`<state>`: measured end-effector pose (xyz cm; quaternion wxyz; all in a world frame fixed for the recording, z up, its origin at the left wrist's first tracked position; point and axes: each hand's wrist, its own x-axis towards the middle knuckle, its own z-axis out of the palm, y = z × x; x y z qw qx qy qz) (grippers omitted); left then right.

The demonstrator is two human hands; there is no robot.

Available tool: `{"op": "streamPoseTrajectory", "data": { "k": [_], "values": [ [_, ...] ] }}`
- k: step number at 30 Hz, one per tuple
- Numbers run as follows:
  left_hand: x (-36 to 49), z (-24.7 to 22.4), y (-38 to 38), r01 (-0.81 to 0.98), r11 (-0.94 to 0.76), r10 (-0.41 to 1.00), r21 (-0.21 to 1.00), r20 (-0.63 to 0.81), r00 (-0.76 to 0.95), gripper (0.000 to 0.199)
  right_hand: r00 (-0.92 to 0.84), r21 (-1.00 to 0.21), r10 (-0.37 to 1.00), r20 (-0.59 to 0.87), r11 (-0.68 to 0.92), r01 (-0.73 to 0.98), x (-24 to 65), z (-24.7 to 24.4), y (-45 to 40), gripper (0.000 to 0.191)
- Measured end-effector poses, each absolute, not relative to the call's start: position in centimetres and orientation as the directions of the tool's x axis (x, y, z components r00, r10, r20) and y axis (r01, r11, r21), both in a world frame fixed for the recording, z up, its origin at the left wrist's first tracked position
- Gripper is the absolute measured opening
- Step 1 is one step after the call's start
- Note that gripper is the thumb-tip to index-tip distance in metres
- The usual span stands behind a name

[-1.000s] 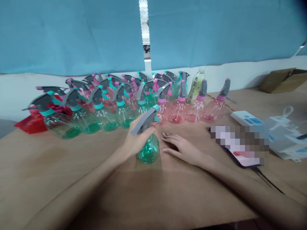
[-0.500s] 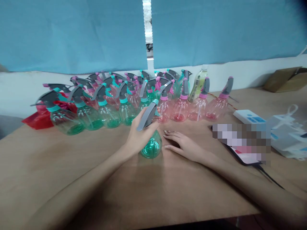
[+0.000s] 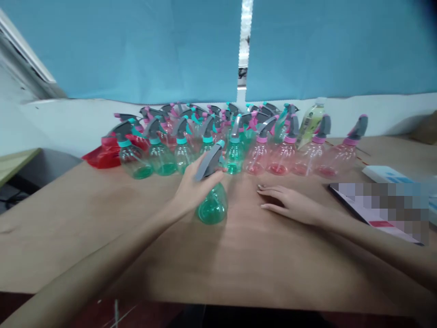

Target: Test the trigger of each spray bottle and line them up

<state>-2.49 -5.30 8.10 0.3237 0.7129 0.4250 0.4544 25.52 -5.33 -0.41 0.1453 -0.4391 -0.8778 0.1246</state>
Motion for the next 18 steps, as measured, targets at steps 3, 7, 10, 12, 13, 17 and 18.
{"op": "streamPoseTrajectory", "data": {
  "k": [3,7,10,12,13,17,18],
  "values": [
    [-6.5,8.3,-6.1,0.332,-0.397,0.917,0.856,0.382,0.111,0.032,-0.613,-0.294,0.784,0.096,0.611,0.735,25.1,1.0,-4.8,0.049],
    [-11.9,8.4,-6.8,0.351,-0.370,0.897,0.860,0.429,-0.106,0.026,-0.676,-0.266,0.736,0.027,0.657,0.705,23.7,2.4,-3.3,0.034],
    [-15.9,8.8,-7.3,0.398,-0.339,0.852,0.852,0.457,-0.253,0.023,-0.698,-0.311,0.713,0.065,0.680,0.664,21.7,2.9,-1.7,0.031],
    [-18.7,9.0,-7.5,0.493,-0.296,0.802,0.818,0.493,-0.337,0.023,-0.687,-0.321,0.719,0.103,0.678,0.661,19.6,3.4,-0.7,0.032],
    [-20.2,9.0,-7.6,0.552,-0.259,0.767,0.792,0.517,-0.380,0.023,-0.675,-0.314,0.727,0.123,0.674,0.669,18.2,3.7,-0.3,0.033],
    [-26.0,8.7,-6.8,0.739,-0.088,0.638,0.668,0.607,-0.473,0.033,-0.692,-0.295,0.692,0.204,0.718,0.631,11.3,5.9,0.5,0.030],
    [-27.4,8.6,-6.2,0.757,-0.068,0.613,0.650,0.626,-0.482,0.038,-0.693,-0.296,0.673,0.258,0.738,0.606,9.3,6.5,0.5,0.030]
  ]
}}
